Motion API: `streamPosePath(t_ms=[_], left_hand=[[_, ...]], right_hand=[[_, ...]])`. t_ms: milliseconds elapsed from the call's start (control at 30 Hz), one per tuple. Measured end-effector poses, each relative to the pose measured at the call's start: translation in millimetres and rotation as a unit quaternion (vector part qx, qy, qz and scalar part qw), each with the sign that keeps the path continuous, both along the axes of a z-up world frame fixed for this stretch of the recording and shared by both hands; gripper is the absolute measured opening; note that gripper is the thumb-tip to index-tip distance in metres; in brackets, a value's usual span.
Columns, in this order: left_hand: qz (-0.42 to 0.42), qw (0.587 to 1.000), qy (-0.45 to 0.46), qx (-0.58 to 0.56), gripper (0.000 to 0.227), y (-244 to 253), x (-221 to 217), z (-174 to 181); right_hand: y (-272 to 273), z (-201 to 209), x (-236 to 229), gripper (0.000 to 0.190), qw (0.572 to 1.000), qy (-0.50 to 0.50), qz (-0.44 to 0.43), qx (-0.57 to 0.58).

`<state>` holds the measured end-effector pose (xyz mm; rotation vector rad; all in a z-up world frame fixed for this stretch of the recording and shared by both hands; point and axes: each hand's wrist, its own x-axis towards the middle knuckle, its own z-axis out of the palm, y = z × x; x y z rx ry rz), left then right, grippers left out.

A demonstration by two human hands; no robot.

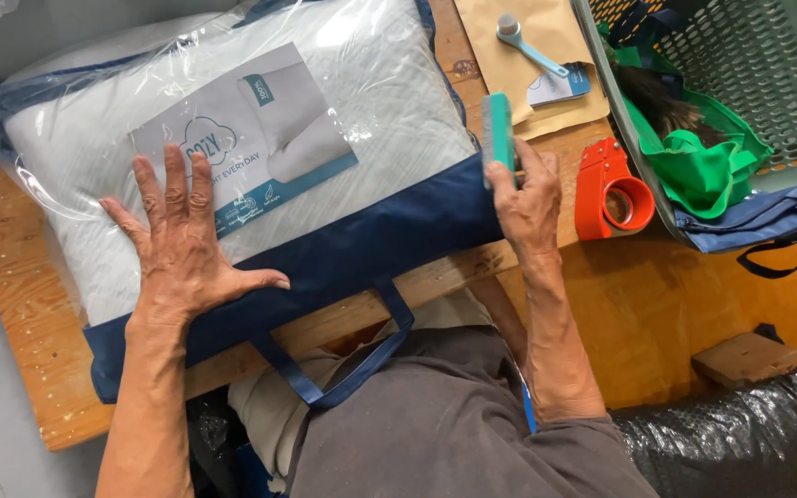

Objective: The person uses a small green brush to clean the surface of a packaged pillow placed on a wooden table. They scrub the plastic packaging and the blue fabric edges, then lift the pillow to clean the underside and the attached handles before placing it back down.

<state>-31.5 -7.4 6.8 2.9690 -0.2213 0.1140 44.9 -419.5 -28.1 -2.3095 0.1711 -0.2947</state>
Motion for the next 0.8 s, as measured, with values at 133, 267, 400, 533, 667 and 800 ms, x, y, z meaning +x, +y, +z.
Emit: streamPosePath(t_ms=[133,267,400,533,667,800], left_hand=[[0.006,1.000,0.012,-0.003,0.167,-1.0,1.2,-0.4],[0.001,1.000,0.006,0.000,0.167,0.6,-1.0,2.2],[-0.006,1.000,-0.013,-0.008,0.166,2.6,-2.5,10.4],[0.013,0.999,-0.038,0.013,0.152,-9.2,-21.1,20.1],[0.004,0.999,-0.019,0.032,0.142,-17.7,-32.3,11.9],[0.008,0.999,-0.010,0.051,0.132,-17.3,-35.8,8.7]], right_hand=[[7.1,-26.1,3.2,0.065,0.997,0.037,0.045,-0.041],[-6.4,-17.3,-3.3,0.059,0.988,0.124,0.025,-0.090],[-6.8,-13.7,-28.0,0.067,0.999,-0.002,-0.038,0.038],[76.9,41.4,-76.6,0.080,0.993,-0.042,0.044,0.098],[153.1,10.4,-110.0,0.084,0.942,-0.176,0.284,0.024],[194.2,-24.8,-120.3,0.086,0.904,-0.260,0.324,-0.099]])
